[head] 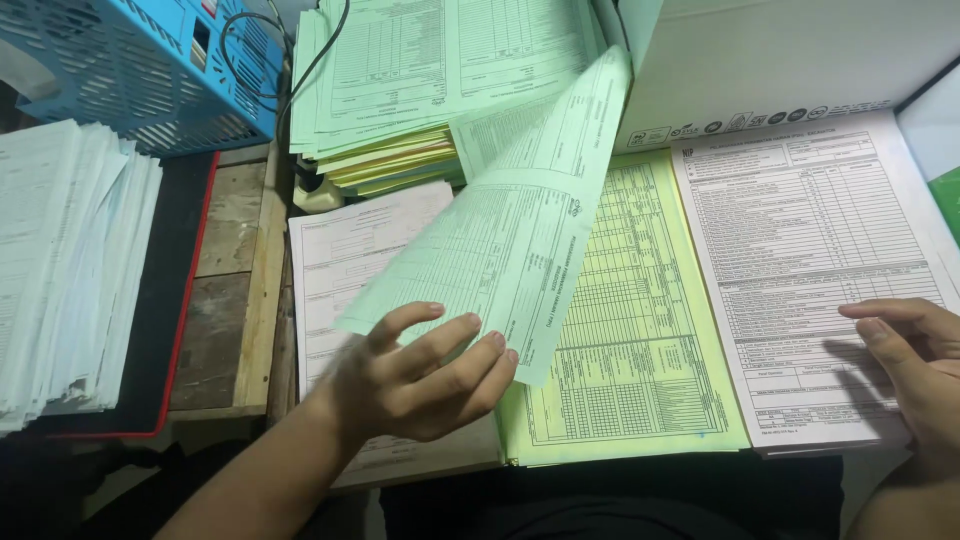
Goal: Sorting and organizing various paper documents into different stacks and folders
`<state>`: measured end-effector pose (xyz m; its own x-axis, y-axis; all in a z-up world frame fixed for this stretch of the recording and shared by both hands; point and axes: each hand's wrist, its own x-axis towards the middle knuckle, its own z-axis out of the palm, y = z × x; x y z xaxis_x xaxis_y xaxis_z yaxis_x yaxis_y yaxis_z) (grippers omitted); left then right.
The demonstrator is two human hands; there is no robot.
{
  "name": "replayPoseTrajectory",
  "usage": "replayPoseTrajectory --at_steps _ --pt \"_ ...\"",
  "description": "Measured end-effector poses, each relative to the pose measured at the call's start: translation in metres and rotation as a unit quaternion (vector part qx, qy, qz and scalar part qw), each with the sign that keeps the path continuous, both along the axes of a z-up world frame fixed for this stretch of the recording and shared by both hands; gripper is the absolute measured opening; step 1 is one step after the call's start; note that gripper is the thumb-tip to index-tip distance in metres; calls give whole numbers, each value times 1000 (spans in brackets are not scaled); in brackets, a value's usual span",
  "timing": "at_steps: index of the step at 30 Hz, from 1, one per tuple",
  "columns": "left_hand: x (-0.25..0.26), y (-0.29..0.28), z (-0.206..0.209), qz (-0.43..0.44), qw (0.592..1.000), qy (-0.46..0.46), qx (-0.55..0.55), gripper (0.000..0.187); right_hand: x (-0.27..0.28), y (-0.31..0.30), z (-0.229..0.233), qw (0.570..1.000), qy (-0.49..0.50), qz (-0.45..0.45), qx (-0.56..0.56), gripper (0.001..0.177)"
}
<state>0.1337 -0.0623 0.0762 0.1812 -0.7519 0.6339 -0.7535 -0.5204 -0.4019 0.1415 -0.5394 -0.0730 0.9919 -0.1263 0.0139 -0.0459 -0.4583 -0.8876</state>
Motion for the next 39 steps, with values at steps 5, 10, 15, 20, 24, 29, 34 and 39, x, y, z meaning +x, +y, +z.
replayPoseTrajectory --at_steps 5,10,15,20,24,29,34,39 --pt "10 20 -50 66 989 129 -17 42 -4 13 12 1000 -6 -9 -1 13" --pt "8 29 -34 118 937 316 -90 90 -3 15 15 1000 -5 -8 5 13" --pt "9 29 -10 202 846 419 -261 64 -2 16 18 1000 -10 -3 -12 15" --pt "15 34 30 519 479 573 -416 61 -2 20 19 1000 -24 -10 -17 15" --pt "10 46 10 286 850 201 -394 25 -2 19 19 1000 -25 -2 -7 14" --pt "27 62 -12 119 981 101 -116 66 -2 18 18 1000 -20 -2 -18 15" --pt "53 71 -19 70 982 173 8 53 -3 22 22 1000 -16 -1 -1 15" --pt "69 85 -11 90 974 206 -9 35 -2 20 20 999 -28 9 -14 15"
